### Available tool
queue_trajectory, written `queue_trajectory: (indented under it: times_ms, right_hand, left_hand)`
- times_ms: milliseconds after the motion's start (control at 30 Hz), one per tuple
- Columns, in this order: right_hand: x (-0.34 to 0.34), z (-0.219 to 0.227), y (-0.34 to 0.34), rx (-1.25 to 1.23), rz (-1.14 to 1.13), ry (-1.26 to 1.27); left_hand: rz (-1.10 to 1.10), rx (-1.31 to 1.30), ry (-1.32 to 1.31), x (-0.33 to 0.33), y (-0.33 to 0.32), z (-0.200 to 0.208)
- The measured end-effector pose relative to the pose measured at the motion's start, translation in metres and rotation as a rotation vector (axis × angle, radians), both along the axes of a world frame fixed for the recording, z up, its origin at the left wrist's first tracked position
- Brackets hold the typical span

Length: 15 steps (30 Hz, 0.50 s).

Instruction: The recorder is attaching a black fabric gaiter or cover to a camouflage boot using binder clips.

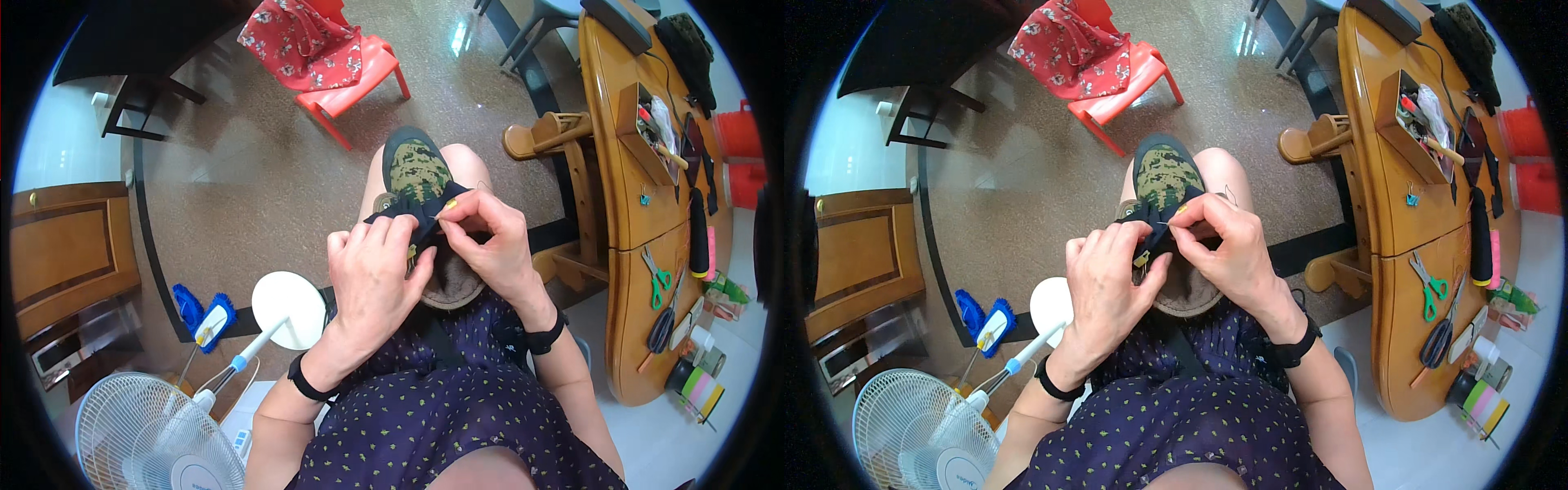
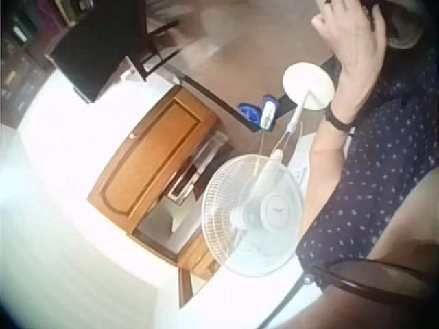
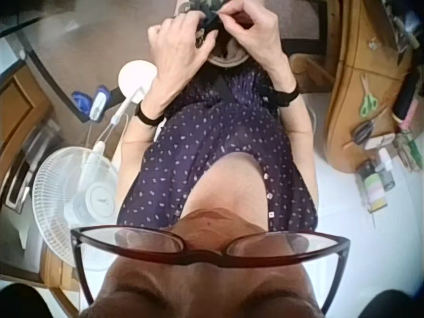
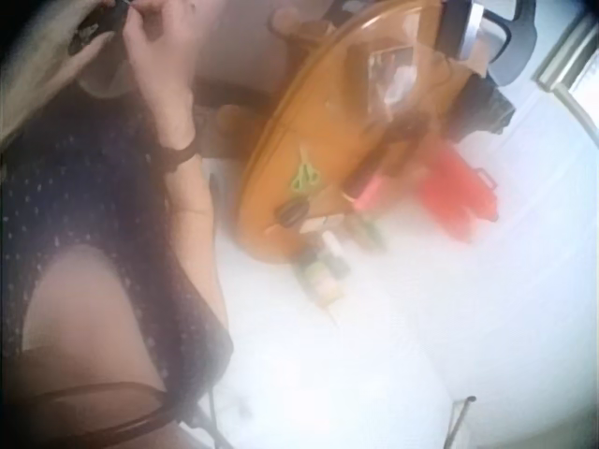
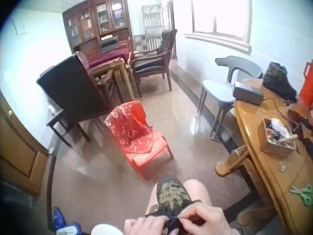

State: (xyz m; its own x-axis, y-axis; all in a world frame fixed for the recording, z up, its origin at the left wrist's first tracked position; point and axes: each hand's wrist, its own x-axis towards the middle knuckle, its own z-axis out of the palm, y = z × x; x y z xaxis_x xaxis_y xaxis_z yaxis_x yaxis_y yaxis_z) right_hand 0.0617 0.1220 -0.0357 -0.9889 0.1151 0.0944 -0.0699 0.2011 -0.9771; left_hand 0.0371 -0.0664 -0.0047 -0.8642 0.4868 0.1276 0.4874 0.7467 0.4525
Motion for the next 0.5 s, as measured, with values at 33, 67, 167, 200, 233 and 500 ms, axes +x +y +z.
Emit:
queue_trajectory:
  times_ms: [33,67,167,200,233,500]
  right_hand:
    - [0.0,0.0,0.001,0.005,-0.003,-0.006]
    - [-0.001,0.002,0.002,0.017,0.002,-0.013]
    - [-0.003,0.004,0.005,0.041,0.009,-0.032]
    - [-0.002,0.004,0.006,0.015,0.014,-0.051]
    - [-0.002,0.003,0.007,-0.01,0.02,-0.068]
    - [-0.007,0.015,0.007,-0.015,0.067,-0.188]
  left_hand:
    - [0.027,0.038,-0.016,0.001,0.002,0.001]
    - [0.024,0.042,-0.022,0.0,0.001,0.0]
    - [-0.021,0.168,0.005,-0.004,-0.006,-0.002]
    - [-0.022,0.169,0.0,-0.005,-0.007,-0.003]
    - [-0.02,0.213,-0.06,-0.006,-0.009,-0.006]
    - [0.022,0.245,-0.15,-0.011,-0.009,-0.004]
